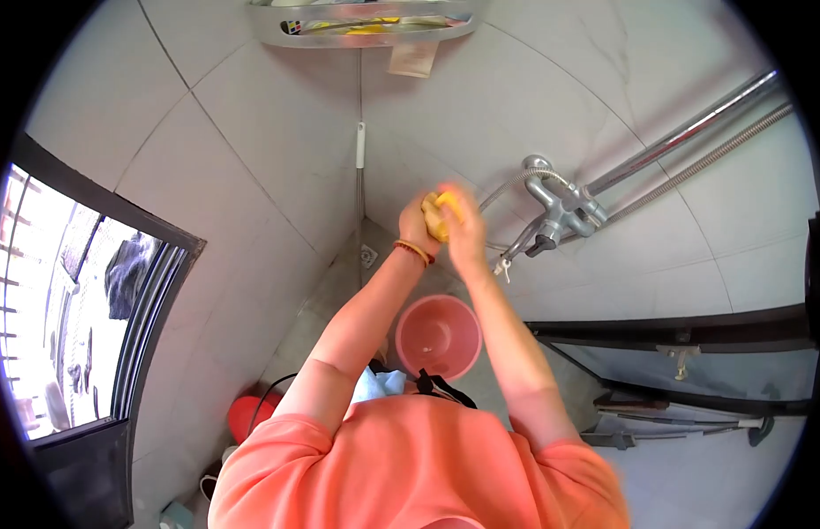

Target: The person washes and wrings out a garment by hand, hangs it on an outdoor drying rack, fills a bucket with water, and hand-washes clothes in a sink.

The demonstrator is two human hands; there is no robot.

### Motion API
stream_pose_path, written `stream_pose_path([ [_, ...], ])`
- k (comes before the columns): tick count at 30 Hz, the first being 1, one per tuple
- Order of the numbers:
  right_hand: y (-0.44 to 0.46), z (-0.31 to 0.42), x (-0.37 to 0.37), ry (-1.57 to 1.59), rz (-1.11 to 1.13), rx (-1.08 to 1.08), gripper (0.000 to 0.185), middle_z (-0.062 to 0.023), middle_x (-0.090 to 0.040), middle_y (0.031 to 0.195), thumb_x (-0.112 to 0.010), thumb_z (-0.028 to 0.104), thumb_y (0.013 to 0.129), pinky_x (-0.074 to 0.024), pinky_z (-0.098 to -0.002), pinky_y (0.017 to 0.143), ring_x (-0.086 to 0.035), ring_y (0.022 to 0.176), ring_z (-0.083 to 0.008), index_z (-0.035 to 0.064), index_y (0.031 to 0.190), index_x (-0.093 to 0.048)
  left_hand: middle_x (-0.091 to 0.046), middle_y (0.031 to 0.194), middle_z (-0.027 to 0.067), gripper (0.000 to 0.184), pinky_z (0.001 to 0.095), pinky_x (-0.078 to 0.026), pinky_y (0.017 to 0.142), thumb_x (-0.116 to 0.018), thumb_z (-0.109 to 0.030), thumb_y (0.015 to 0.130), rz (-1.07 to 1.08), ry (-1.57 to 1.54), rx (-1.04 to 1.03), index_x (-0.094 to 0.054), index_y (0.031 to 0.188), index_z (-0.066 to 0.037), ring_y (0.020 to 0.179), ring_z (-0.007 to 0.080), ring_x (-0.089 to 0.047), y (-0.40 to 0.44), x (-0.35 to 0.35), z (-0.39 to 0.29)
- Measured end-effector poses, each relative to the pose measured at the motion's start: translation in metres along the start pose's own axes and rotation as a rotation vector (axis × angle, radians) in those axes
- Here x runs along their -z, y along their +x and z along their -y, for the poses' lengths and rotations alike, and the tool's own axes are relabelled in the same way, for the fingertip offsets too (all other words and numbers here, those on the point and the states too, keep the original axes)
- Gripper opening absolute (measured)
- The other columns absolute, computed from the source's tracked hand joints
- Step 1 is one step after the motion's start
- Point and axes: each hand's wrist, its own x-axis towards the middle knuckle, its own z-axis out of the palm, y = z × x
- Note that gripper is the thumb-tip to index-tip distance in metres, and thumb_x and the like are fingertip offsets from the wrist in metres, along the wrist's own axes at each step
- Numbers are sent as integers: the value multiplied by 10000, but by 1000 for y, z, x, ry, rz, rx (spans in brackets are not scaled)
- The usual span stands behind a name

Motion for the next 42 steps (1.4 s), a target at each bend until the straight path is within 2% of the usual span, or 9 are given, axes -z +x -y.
stream_pose_path([
  [2, -16, 11, -10, -431, 111, 439, 177, -121, -508, 1054, -466, 20, 804, -370, -323, 865, -478, 1026, -257, 8, 970, -527, -552, 922, 59, 212, 316, -456, 725, -409, -211, 872, 22, 13, 24, -499, 963, -42, 848, 176, -547, -5, 11, -2],
  [6, 13, -33, 10, 285, 95, -621, 228, -119, -522, 1043, -489, 64, 798, -364, -346, 886, -481, 998, -279, 41, 1021, -531, -549, 938, 54, 219, 299, -451, 717, -439, -201, 861, -161, 201, 33, -501, 991, -37, 851, 160, -543, -35, -36, 0],
  [9, 6, -26, 17, 639, 41, -586, 262, -114, -500, 1099, -495, 70, 797, -352, -334, 897, -466, 1018, -250, 42, 1056, -521, -552, 869, 49, 188, 298, -446, 691, -450, -196, 853, -186, 141, 3, -504, 928, -33, 787, 159, -546, -26, -38, 5],
  [11, -3, -12, 11, 174, 48, -224, 278, -128, -475, 1122, -499, 80, 796, -343, -335, 907, -452, 1028, -257, 46, 1072, -517, -551, 829, 47, 174, 294, -441, 670, -454, -196, 847, -221, 20, -1, -507, 882, -34, 746, 160, -544, -30, -45, -8],
  [14, -19, 4, -12, -496, 18, 172, 289, -135, -488, 1082, -476, 152, 826, -333, -338, 902, -453, 1009, -281, 37, 1089, -505, -546, 773, 44, 170, 290, -435, 631, -466, -197, 834, -184, 1426, -350, -507, 808, -34, 706, 160, -539, -19, -30, -15],
  [18, 12, -37, -1, 289, 5, -578, 294, -101, -543, 973, -483, 192, 839, -406, -350, 820, -509, 938, -237, 16, 1074, -499, -548, 766, 41, 173, 294, -432, 608, -474, -190, 826, -230, 312, -96, -537, 812, -29, 717, 154, -539, -22, -37, -1],
  [22, 5, -56, 13, 930, -79, -969, 297, -61, -539, 982, -449, 253, 867, -434, -327, 788, -514, 950, -174, 51, 1076, -509, -565, 850, 63, 244, 305, -460, 678, -451, -251, 866, 1, 37, 111, -527, 903, -22, 760, 182, -560, -34, -34, -18],
  [31, 41, -4, 24, 1047, -43, -902, 302, -147, -514, 1069, -393, 260, 892, -394, -405, 839, -481, 956, -281, 41, 1088, -463, -550, 859, 68, 298, 357, -450, 761, -484, -345, 854, -31, -144, 110, -498, 906, -52, 835, 219, -548, -31, 2, -66],
  [42, 140, 174, -9, 464, 484, -70, 283, -101, -514, 1066, -465, 197, 860, -430, -320, 772, -516, 897, -204, 37, 1093, -473, -536, 1023, 108, 358, 401, -418, 829, -435, -367, 871, -6, -188, 29, -479, 1017, -43, 956, 257, -521, -53, 20, -103],
])
